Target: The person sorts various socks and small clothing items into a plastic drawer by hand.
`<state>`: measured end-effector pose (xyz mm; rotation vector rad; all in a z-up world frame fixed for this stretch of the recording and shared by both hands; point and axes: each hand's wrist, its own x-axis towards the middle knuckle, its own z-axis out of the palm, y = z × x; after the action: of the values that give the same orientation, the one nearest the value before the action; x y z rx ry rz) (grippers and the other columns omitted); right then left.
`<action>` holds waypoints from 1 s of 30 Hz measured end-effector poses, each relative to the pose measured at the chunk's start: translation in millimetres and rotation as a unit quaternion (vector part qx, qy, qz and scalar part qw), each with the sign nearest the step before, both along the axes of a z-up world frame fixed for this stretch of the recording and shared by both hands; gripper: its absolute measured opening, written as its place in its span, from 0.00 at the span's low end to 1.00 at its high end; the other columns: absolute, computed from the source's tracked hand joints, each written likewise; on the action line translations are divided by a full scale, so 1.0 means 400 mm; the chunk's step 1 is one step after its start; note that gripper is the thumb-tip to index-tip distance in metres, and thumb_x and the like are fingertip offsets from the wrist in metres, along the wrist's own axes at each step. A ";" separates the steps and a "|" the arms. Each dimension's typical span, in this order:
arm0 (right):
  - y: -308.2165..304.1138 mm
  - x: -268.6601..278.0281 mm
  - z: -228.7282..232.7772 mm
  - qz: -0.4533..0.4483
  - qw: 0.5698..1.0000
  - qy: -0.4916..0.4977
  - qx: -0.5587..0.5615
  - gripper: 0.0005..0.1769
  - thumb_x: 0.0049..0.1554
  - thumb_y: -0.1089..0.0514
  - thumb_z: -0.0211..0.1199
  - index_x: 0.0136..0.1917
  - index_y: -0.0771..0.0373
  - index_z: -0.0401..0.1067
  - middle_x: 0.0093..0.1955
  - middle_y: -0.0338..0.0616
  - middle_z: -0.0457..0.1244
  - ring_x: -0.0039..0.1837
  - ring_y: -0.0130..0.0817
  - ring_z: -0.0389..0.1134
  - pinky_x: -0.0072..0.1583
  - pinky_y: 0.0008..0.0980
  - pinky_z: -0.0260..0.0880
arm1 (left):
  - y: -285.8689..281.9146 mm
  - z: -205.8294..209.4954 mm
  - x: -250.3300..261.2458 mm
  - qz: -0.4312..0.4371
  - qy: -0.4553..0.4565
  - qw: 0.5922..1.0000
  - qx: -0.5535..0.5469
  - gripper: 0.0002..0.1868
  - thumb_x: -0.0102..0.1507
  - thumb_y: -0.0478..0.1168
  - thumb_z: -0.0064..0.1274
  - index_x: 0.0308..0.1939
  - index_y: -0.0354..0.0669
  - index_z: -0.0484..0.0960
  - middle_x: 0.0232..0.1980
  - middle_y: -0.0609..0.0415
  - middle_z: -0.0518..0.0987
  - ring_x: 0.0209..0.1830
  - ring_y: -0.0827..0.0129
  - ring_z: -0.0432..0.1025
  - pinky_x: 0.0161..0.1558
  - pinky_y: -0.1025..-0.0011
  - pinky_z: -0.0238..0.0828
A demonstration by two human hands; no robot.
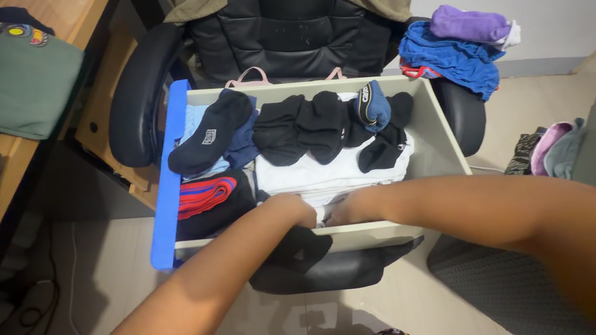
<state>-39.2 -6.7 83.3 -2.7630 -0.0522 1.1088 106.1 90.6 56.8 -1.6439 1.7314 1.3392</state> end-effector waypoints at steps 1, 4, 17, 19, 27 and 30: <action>-0.003 0.000 -0.005 0.004 1.000 0.008 -0.001 0.26 0.54 0.53 0.65 0.64 0.65 0.73 0.59 0.55 0.69 0.57 0.45 0.70 0.57 0.40 0.69 | -0.002 -0.001 0.000 0.000 -0.001 1.000 0.001 0.27 0.62 0.50 0.53 0.66 0.53 0.78 0.68 0.51 0.77 0.65 0.59 0.73 0.63 0.59 0.66; -0.012 0.010 -0.001 0.015 0.999 0.040 0.014 0.26 0.55 0.52 0.64 0.65 0.64 0.73 0.58 0.54 0.70 0.56 0.44 0.70 0.56 0.39 0.69 | -0.003 -0.001 0.003 0.001 -0.010 1.000 0.007 0.27 0.62 0.50 0.53 0.66 0.55 0.78 0.68 0.52 0.77 0.65 0.59 0.73 0.63 0.59 0.65; 0.083 -0.295 0.393 -0.255 0.933 -0.212 0.138 0.22 0.57 0.44 0.65 0.58 0.59 0.73 0.42 0.54 0.69 0.47 0.47 0.72 0.50 0.42 0.71 | -0.020 0.147 -0.003 -0.098 -0.058 0.993 0.016 0.26 0.63 0.46 0.53 0.67 0.59 0.77 0.67 0.53 0.78 0.65 0.59 0.73 0.63 0.59 0.66; 0.119 -0.313 0.373 -0.231 0.914 -0.313 0.114 0.17 0.55 0.48 0.65 0.53 0.59 0.74 0.40 0.52 0.69 0.45 0.51 0.71 0.47 0.46 0.70 | -0.002 0.165 -0.014 -0.106 -0.097 0.988 -0.063 0.30 0.59 0.34 0.51 0.66 0.62 0.78 0.66 0.57 0.78 0.64 0.60 0.72 0.60 0.59 0.68; 0.120 -0.323 0.297 -0.223 0.858 -0.455 0.080 0.03 0.51 0.61 0.61 0.37 0.58 0.69 0.32 0.42 0.65 0.38 0.44 0.70 0.39 0.44 0.68 | 0.094 0.226 -0.024 -0.092 -0.144 0.959 -0.228 0.15 0.57 0.36 0.61 0.48 0.55 0.85 0.51 0.53 0.82 0.55 0.55 0.76 0.51 0.57 0.74; 0.124 -0.322 0.276 -0.219 0.867 -0.445 0.049 0.04 0.45 0.62 0.62 0.35 0.58 0.68 0.33 0.40 0.65 0.37 0.41 0.69 0.38 0.41 0.68 | 0.112 0.239 -0.043 -0.126 -0.167 0.950 -0.233 0.14 0.53 0.36 0.63 0.43 0.52 0.85 0.49 0.53 0.83 0.52 0.55 0.77 0.48 0.60 0.74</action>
<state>-167.9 42.9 193.5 -2.7173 0.3739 -0.3043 88.9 135.5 152.2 -1.6809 2.0512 0.5188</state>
